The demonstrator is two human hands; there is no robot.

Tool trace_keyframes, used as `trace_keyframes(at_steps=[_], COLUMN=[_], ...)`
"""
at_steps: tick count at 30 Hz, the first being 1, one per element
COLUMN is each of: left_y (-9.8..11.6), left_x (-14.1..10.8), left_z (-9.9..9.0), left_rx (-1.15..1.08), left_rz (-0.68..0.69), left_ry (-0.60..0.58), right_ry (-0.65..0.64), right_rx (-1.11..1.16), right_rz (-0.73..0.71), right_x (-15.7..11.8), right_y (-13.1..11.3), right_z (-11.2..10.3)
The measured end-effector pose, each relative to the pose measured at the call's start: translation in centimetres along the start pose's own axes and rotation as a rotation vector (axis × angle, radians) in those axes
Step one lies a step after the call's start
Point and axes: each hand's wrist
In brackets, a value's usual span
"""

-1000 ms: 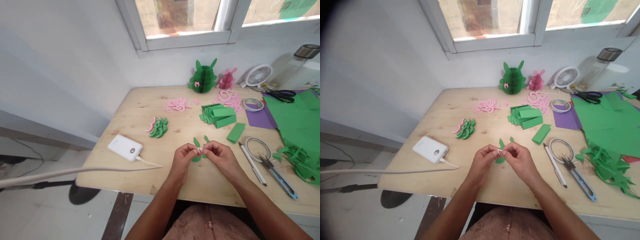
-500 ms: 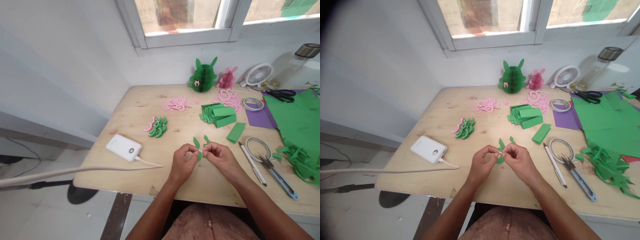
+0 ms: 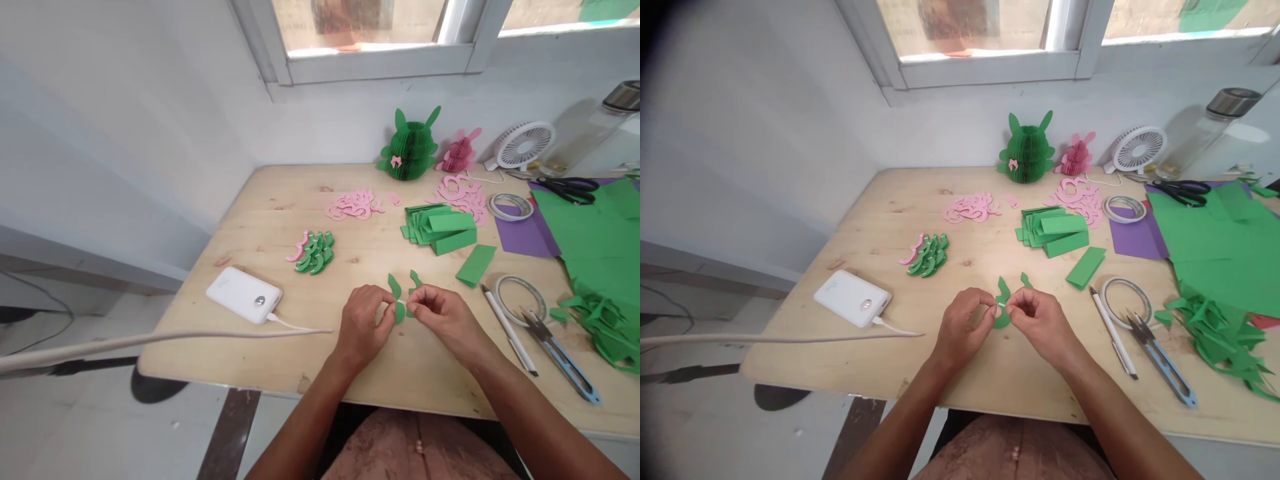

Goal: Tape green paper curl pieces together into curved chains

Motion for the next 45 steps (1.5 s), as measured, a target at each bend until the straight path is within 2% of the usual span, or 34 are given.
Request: trace_keyframes(at_steps=[9,16,26,33,39,45], left_y=[-0.1,-0.3,-0.4,-0.7,-0.8,-0.7], left_x=[0.2,0.3,0.2,0.2,0.1,-0.1], left_z=[-0.1,0.1,0.2,0.4,0.2,0.5], left_rx=[-0.124,-0.219,-0.065,0.168,0.076,0.097], left_rz=[-0.125,-0.182,-0.085,0.086,0.028,0.092], left_ry=[-0.017,0.011,-0.008,-0.002,0.054,-0.031], right_ry=[0.078,0.055,0.037,0.048,0.122,0.040], right_rx=[-0.048,-0.069,-0.114,-0.143,-0.144,-0.370], right_rz=[-0.017,-0.005,-0.046,-0.047,-0.041,-0.131], right_x=[0.5,0.5,0.7,0.7,1.1,2.2], right_y=[-0.2,0.5,1.1,0.7,0.8,1.1], right_z=[-0.2,0.1,0.2,0.1,-0.6,-1.2])
Point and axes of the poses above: each hand's wrist, its own x-axis towards the middle knuckle, its own z-axis out of the palm, y = z × x, and after that the axes turned 8 degrees about -z, right-handed
